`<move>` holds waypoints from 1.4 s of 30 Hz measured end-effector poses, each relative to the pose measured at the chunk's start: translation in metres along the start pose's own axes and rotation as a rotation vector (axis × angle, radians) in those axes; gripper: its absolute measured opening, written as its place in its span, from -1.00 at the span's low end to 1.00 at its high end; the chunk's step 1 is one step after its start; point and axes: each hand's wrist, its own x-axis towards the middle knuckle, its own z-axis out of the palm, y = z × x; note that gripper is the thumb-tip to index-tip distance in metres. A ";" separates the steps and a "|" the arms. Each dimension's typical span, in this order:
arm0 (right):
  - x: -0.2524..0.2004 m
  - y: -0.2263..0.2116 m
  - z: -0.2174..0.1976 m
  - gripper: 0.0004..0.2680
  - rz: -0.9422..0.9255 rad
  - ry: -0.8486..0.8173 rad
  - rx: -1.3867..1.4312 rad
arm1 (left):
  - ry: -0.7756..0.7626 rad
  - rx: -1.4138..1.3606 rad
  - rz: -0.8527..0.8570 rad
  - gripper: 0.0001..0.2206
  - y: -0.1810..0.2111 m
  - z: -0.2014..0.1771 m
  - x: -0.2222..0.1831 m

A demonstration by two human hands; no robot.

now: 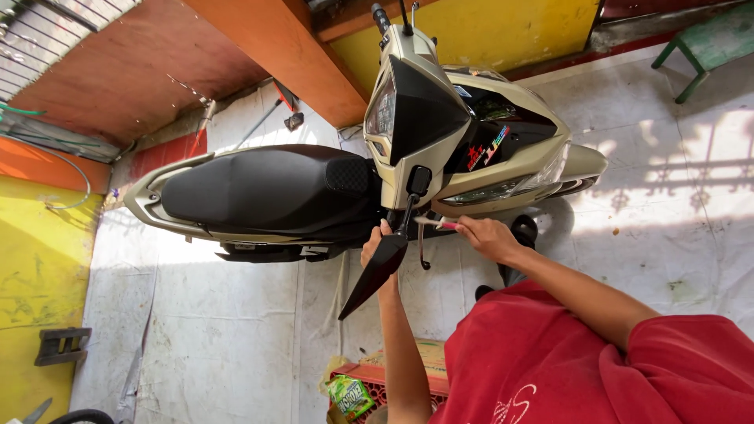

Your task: Unscrewing a component near the motorcycle mirror using a screwdriver.

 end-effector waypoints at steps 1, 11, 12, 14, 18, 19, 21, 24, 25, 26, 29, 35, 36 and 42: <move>-0.006 0.005 0.007 -0.75 0.001 -0.007 -0.005 | -0.003 -0.004 -0.007 -0.55 -0.001 0.001 -0.003; -0.003 0.011 0.011 -0.73 -0.035 -0.051 -0.028 | 0.021 0.006 -0.017 -0.53 0.000 0.006 0.006; 0.000 0.008 0.006 -0.74 0.034 -0.009 0.036 | 0.013 0.061 -0.019 -0.52 -0.005 0.010 0.004; -0.003 0.004 0.007 -0.73 0.066 -0.064 0.061 | 0.003 0.018 -0.003 -0.52 -0.001 0.004 0.002; -0.018 0.027 0.044 -0.72 0.085 -0.307 -0.052 | -0.034 -0.047 -0.046 -0.50 0.004 0.000 0.002; -0.020 0.027 0.041 -0.72 0.080 -0.302 -0.057 | -0.028 -0.053 -0.043 -0.50 0.003 0.003 0.004; -0.023 0.026 0.033 -0.72 -0.343 0.096 -0.112 | 0.025 -0.035 -0.054 -0.52 0.001 0.007 0.008; -0.001 0.009 0.012 -0.73 0.112 -0.111 -0.099 | 0.029 0.026 -0.010 -0.52 0.000 0.002 0.000; -0.004 0.008 0.014 -0.73 0.116 -0.118 -0.099 | 0.024 0.027 -0.016 -0.52 0.001 0.000 -0.003; -0.003 0.006 0.012 -0.73 0.019 -0.013 -0.040 | 0.013 -0.004 -0.009 -0.51 0.004 -0.002 -0.002; -0.012 0.006 0.019 -0.73 0.010 -0.078 0.021 | 0.004 -0.037 -0.008 -0.51 0.007 -0.004 0.000; -0.012 0.006 0.015 -0.72 0.009 -0.130 -0.068 | 0.001 -0.012 -0.034 -0.51 0.007 -0.005 0.002; -0.006 0.006 0.009 -0.72 0.122 -0.180 -0.098 | -0.001 0.008 -0.048 -0.52 0.006 -0.004 0.000; -0.001 -0.003 0.007 -0.73 0.074 -0.096 0.032 | -0.015 -0.016 -0.018 -0.50 0.000 0.001 0.002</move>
